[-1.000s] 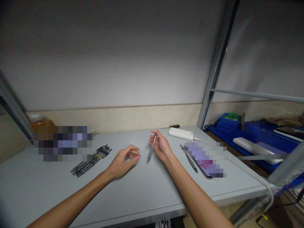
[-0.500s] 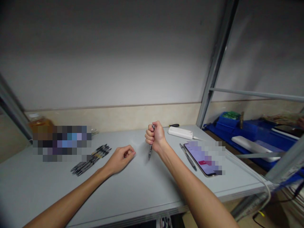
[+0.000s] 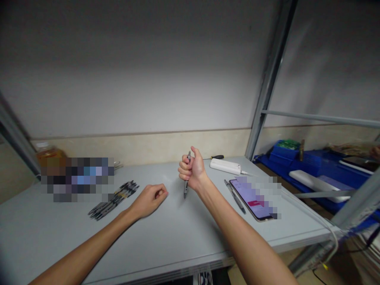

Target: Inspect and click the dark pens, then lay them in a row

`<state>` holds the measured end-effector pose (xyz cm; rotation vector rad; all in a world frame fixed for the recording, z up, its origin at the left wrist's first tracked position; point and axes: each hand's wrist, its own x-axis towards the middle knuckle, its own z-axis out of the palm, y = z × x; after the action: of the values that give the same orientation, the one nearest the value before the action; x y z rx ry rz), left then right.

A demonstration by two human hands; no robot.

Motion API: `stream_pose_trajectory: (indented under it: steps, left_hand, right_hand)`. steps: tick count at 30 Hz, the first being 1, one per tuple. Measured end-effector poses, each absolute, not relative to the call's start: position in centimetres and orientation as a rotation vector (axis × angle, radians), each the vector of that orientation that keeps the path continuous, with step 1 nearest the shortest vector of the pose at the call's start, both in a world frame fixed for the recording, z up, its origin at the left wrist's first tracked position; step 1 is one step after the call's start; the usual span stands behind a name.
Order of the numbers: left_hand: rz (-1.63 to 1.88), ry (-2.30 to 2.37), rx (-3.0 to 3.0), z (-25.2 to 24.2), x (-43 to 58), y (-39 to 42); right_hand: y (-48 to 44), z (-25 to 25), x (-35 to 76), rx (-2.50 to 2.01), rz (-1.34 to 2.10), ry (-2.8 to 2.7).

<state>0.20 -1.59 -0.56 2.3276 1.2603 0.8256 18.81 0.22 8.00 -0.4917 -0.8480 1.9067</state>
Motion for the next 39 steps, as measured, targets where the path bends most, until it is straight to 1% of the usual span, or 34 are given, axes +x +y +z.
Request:
stream_pose_trajectory:
  steps: [32,39]
  left_hand:
    - [0.758,1.273,2.381,-0.82,0.00,-1.43]
    - [0.730,1.297,2.389,-0.71,0.04,-1.49]
  right_hand:
    - [0.18,7.86,18.93,-0.528,1.886,-0.829]
    - [0.32,7.49,19.19,-0.637,1.796,-0.907]
